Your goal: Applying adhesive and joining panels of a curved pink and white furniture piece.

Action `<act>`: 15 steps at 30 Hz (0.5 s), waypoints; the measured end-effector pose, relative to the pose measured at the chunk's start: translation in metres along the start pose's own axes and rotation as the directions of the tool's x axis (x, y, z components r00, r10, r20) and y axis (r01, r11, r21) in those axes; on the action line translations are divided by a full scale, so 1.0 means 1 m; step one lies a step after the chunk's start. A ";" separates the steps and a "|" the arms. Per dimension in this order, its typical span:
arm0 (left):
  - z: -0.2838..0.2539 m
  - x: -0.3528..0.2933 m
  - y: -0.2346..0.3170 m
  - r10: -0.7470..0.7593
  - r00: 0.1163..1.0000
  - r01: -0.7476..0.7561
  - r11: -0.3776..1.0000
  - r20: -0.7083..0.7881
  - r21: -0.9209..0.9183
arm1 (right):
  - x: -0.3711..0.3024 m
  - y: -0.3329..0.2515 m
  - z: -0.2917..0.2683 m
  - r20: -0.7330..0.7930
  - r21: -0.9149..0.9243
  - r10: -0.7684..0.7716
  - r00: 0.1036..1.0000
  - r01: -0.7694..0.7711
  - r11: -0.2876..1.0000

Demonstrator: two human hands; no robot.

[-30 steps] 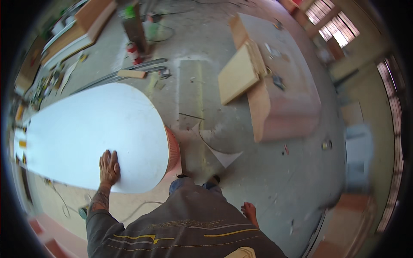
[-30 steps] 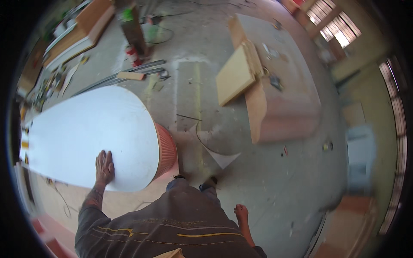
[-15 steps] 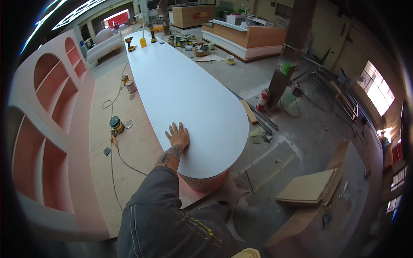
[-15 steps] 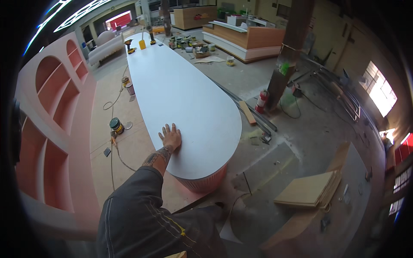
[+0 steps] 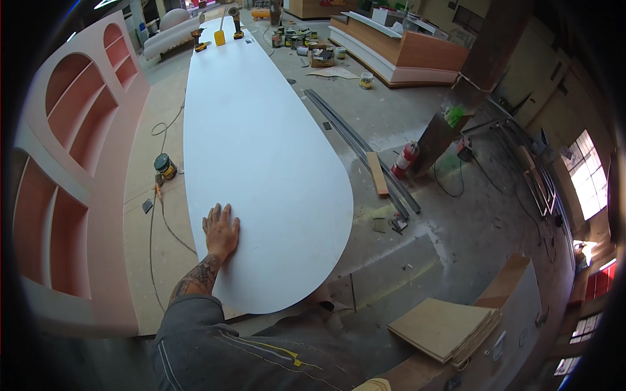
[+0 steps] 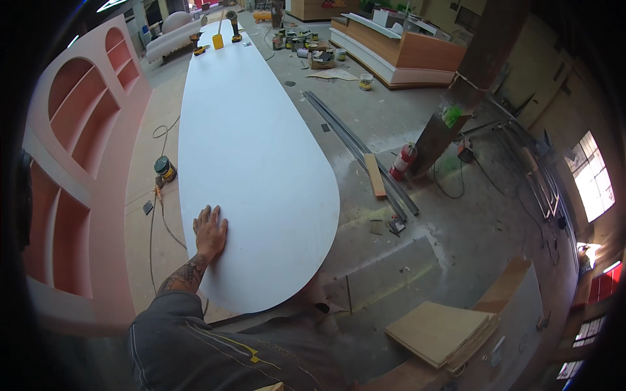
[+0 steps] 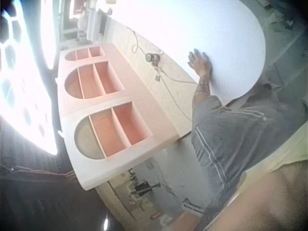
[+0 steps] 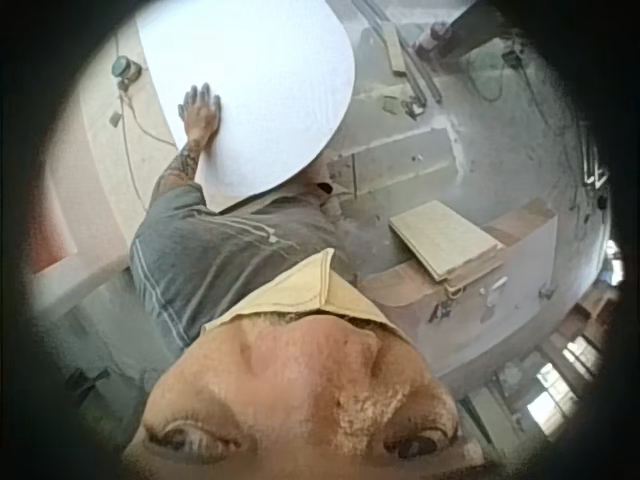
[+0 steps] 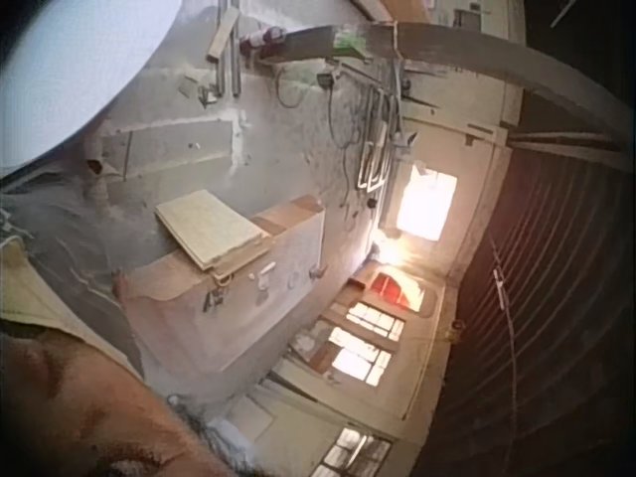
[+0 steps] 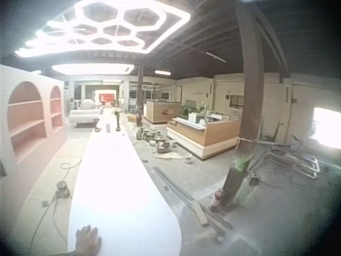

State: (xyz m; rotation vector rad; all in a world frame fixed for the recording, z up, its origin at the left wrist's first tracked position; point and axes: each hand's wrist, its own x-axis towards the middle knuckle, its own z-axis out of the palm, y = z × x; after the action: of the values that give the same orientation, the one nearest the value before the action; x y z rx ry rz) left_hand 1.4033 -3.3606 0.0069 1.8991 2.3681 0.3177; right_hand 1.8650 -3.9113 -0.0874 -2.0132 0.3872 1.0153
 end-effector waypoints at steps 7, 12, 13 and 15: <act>0.008 0.003 0.007 -0.013 1.000 0.012 0.997 0.007 0.070 | 0.088 -0.111 0.042 0.009 0.043 0.034 0.999 -0.035 0.998; 0.016 0.006 0.008 -0.020 1.000 0.022 0.997 -0.024 0.077 | 0.140 -0.160 0.052 -0.031 0.103 0.105 0.994 -0.102 0.989; 0.018 0.007 0.004 -0.017 1.000 0.019 0.996 -0.025 0.086 | 0.155 -0.173 0.054 -0.035 0.113 0.115 0.993 -0.111 0.987; 0.027 0.012 -0.002 0.011 0.997 -0.002 0.993 -0.071 0.121 | 0.187 -0.205 0.062 -0.036 0.127 0.130 0.991 -0.125 0.984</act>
State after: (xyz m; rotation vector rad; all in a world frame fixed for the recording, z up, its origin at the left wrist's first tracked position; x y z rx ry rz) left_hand 1.4046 -3.3468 -0.0192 1.9794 2.4805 0.2527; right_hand 2.0691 -3.7213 -0.1425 -1.9208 0.5949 1.0008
